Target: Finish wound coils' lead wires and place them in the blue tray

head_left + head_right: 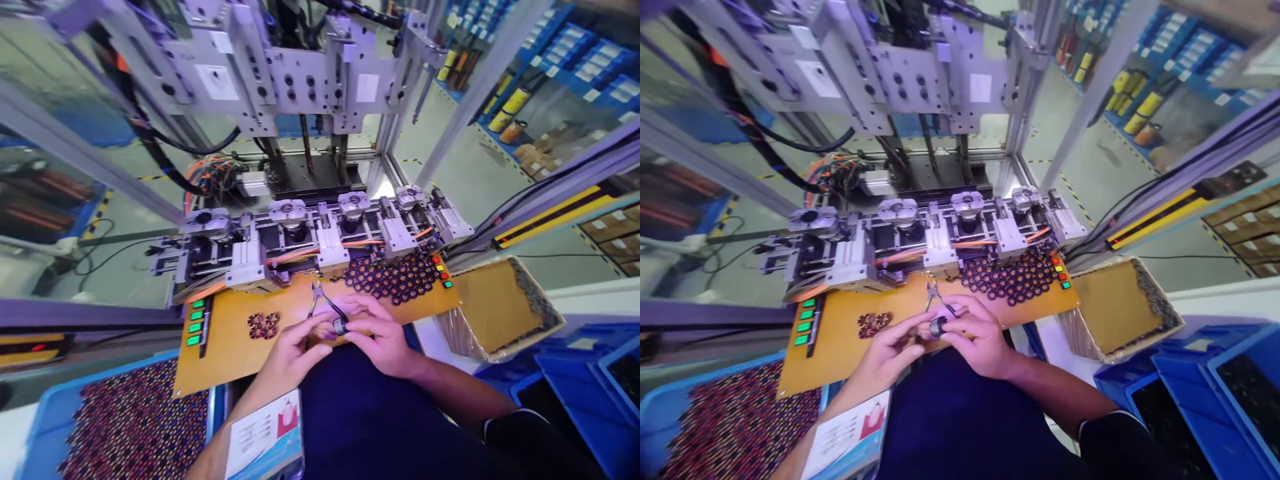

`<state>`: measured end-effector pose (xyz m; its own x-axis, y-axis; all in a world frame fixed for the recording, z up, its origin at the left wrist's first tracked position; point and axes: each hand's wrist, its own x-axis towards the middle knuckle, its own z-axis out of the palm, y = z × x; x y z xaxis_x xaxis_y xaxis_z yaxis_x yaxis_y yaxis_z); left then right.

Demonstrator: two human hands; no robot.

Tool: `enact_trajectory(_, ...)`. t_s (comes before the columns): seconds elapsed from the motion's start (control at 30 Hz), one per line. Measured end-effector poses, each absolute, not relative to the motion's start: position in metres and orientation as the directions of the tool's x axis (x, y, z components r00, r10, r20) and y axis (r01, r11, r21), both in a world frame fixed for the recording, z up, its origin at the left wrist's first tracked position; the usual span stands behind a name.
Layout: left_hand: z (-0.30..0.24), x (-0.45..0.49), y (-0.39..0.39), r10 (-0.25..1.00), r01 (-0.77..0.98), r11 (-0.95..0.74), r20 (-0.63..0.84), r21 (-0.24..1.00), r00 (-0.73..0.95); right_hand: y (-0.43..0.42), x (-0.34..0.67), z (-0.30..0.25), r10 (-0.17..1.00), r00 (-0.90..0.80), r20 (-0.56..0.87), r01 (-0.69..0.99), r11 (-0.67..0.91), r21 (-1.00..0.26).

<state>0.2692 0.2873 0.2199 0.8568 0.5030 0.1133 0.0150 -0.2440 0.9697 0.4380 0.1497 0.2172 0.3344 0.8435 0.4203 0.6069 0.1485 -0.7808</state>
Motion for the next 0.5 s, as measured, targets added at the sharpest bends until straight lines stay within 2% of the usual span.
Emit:
enact_trajectory(0.1, 0.222, 0.273, 0.285, 0.569, -0.003, -0.261, 0.156, 0.965, 0.807, 0.169, 0.422, 0.230, 0.849, 0.317, 0.422, 0.429, 0.269, -0.863)
enact_trajectory(0.2, 0.220, 0.265, 0.287, 0.654, 0.039, -0.340, 0.206, 0.940, 0.728, 0.183, 0.417, 0.232, 0.892, 0.266, 0.366, 0.322, 0.276, -0.906)
enact_trajectory(0.37, 0.208, 0.251, 0.293, 0.721, 0.109, -0.486, 0.327, 0.867, 0.610, 0.202, 0.414, 0.236, 0.905, 0.184, 0.384, 0.420, 0.281, -0.863)
enact_trajectory(0.5, 0.173, 0.231, 0.302, 0.796, 0.278, -0.573, 0.444, 0.771, 0.412, 0.242, 0.444, 0.262, 0.878, 0.021, 0.478, 0.497, 0.405, -0.768)
